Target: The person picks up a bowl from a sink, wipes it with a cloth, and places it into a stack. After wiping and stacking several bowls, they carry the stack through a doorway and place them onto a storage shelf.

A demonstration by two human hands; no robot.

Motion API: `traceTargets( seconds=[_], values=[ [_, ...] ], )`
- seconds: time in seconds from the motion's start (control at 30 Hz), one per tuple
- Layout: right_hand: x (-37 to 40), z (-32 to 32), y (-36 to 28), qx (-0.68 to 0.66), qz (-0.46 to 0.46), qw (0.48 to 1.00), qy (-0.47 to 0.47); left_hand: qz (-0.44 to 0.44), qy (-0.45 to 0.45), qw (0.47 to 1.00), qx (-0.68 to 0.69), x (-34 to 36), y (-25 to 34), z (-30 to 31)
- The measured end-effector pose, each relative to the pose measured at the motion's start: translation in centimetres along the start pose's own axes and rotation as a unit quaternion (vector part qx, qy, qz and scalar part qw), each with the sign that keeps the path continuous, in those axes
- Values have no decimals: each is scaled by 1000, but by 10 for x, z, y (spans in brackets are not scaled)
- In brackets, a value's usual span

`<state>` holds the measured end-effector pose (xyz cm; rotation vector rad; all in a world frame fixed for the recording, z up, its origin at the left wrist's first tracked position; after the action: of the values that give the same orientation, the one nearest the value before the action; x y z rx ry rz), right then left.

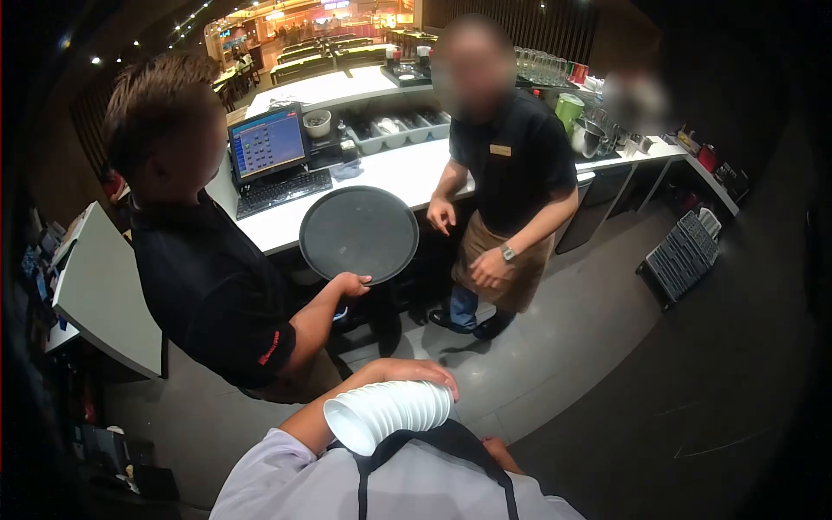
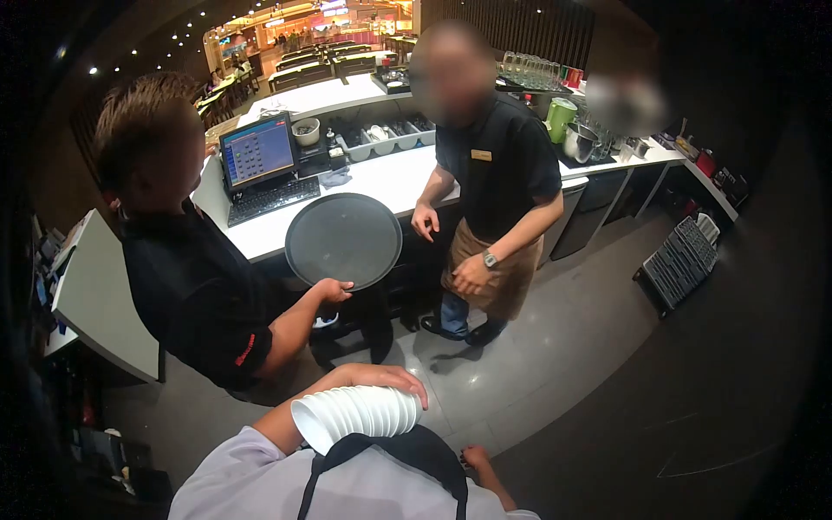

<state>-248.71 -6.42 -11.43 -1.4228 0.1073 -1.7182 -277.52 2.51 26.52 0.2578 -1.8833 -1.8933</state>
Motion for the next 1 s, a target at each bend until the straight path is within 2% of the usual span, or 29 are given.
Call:
traceTargets(
  seconds=[0.17,0.27,0.37,0.47,0.57,0.77,0.87,1.0],
  values=[
    [3,-6,8,18,-7,1000,-8,-14,7,1000,1,-2,-1,-1],
    [-41,-8,66,97,5,995,20,-19,11,1000,-4,-4,0,2],
    [-10,7,66,49,-27,998,23,-21,12,1000,-12,-9,6,4],
    [-89,-16,166,74,-11,996,45,-15,12,1000,-4,-10,5,2],
    [-38,3,115,69,19,997,42,-15,16,1000,-11,-8,7,-1],
    [-44,5,88,152,-19,988,-10,-23,15,1000,-11,-14,4,5],
    [-26,13,50,55,-50,997,-9,-19,-1,1000,-16,-20,4,11],
    [-39,16,14,43,-14,999,-18,-32,-37,999,-22,-50,-5,27]
  ],
)
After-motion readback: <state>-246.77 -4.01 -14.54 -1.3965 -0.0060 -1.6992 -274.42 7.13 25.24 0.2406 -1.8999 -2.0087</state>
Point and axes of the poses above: each hand's wrist, its own x-axis away from the middle knuckle, its own z-axis out of the back of the hand, y = z × x, the point moved 9 cm from there along -x, towards the middle knuckle, and after that the axes turned 11 degrees about -x, right-handed, at the moved point
